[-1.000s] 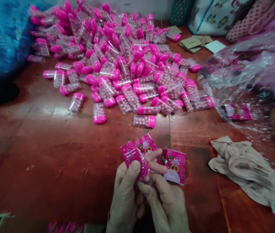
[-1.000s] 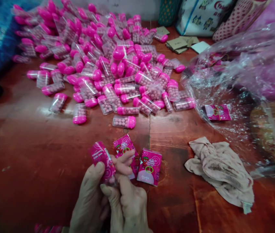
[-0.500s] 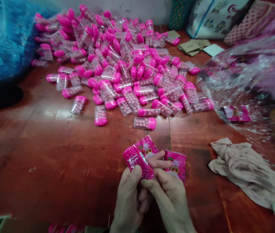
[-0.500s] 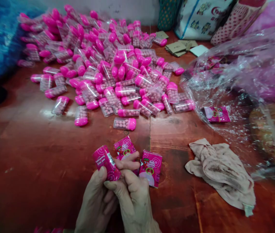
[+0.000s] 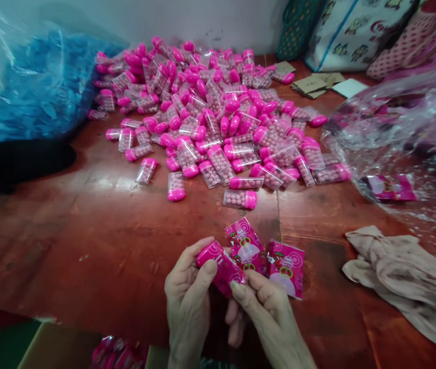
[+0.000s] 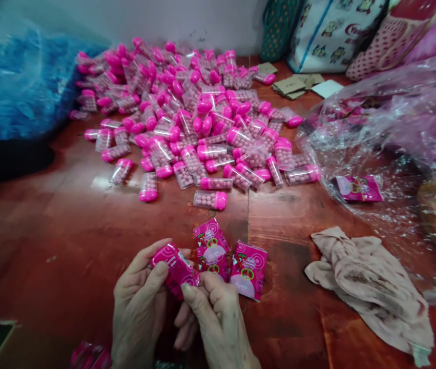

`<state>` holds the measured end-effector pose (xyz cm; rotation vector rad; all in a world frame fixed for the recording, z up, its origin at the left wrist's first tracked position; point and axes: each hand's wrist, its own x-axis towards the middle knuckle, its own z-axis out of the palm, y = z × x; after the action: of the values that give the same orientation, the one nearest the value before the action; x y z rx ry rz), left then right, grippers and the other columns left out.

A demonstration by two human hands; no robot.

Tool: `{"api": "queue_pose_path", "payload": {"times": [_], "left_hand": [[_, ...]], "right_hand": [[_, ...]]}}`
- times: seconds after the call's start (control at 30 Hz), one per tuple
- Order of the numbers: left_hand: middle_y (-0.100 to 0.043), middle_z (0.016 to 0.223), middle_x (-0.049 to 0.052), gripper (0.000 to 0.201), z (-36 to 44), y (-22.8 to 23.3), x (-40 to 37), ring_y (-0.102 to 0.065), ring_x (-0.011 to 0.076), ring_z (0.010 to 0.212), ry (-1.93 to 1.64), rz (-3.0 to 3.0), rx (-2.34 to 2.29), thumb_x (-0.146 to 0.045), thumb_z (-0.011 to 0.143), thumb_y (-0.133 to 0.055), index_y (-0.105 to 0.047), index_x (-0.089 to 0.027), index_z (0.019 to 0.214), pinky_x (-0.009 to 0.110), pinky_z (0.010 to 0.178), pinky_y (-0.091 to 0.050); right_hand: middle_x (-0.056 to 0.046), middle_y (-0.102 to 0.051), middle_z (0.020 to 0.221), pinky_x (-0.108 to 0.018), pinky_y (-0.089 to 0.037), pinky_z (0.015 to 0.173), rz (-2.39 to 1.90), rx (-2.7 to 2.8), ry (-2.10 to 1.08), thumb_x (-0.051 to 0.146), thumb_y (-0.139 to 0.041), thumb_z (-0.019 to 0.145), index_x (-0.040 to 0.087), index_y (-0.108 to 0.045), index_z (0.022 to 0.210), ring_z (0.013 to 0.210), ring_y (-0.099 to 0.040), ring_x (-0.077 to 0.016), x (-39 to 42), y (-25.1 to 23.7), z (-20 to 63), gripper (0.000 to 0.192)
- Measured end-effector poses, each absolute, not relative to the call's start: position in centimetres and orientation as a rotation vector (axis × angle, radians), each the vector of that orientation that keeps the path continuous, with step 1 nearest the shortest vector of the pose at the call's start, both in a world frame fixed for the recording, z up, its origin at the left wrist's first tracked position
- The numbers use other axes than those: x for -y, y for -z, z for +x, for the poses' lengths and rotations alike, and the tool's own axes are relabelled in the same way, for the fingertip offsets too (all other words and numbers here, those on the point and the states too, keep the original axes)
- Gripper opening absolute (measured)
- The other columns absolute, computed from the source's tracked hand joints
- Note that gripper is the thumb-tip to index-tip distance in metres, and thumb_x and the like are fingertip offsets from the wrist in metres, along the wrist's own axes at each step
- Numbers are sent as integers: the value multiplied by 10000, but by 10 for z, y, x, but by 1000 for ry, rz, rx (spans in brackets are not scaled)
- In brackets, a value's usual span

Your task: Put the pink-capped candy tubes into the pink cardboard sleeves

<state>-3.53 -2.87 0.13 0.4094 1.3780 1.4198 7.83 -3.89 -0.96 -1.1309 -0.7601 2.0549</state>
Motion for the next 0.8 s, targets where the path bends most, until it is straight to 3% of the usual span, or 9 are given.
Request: {"api": "queue_pose_path", "payload": {"times": [0.27,0.4,0.63,0.8], "left_hand": [[-721,745,42,222,-37,-6,35,-657,154,665,-1487,351,-1419,-240,680,-742,-709,-162,886,243,658,-509],[-736,778,46,236,-34,-7,40,-668,163,694,-1471,414,-1462,-223,693,-731,-715,-190,925,233,652,-517],[-743,743,26,181,-30,-16,46,-677,205,670,-1482,554,-1644,-189,650,-745,-756,-224,827,278,636,-550],[-730,685,17,170,-34,-16,42,-682,209,639,-1461,401,-1494,-150,638,-740,-760,-218,793,286,617,-557]], "right_hand": [[18,-604,593,-157,-438,390,-1078,745,-2125,493,-560,840,138,-538,823,381,-562,-69,45,6,75,356],[24,-606,577,-162,-448,383,-1077,745,-2153,487,-631,788,134,-544,881,378,-574,-81,46,10,78,376],[33,-596,540,-139,-423,362,-1106,708,-2169,491,-605,812,143,-520,799,347,-551,-63,49,17,77,358],[25,-606,533,-142,-425,363,-1138,714,-2134,494,-592,820,141,-529,801,350,-548,-66,50,17,73,359]]}}
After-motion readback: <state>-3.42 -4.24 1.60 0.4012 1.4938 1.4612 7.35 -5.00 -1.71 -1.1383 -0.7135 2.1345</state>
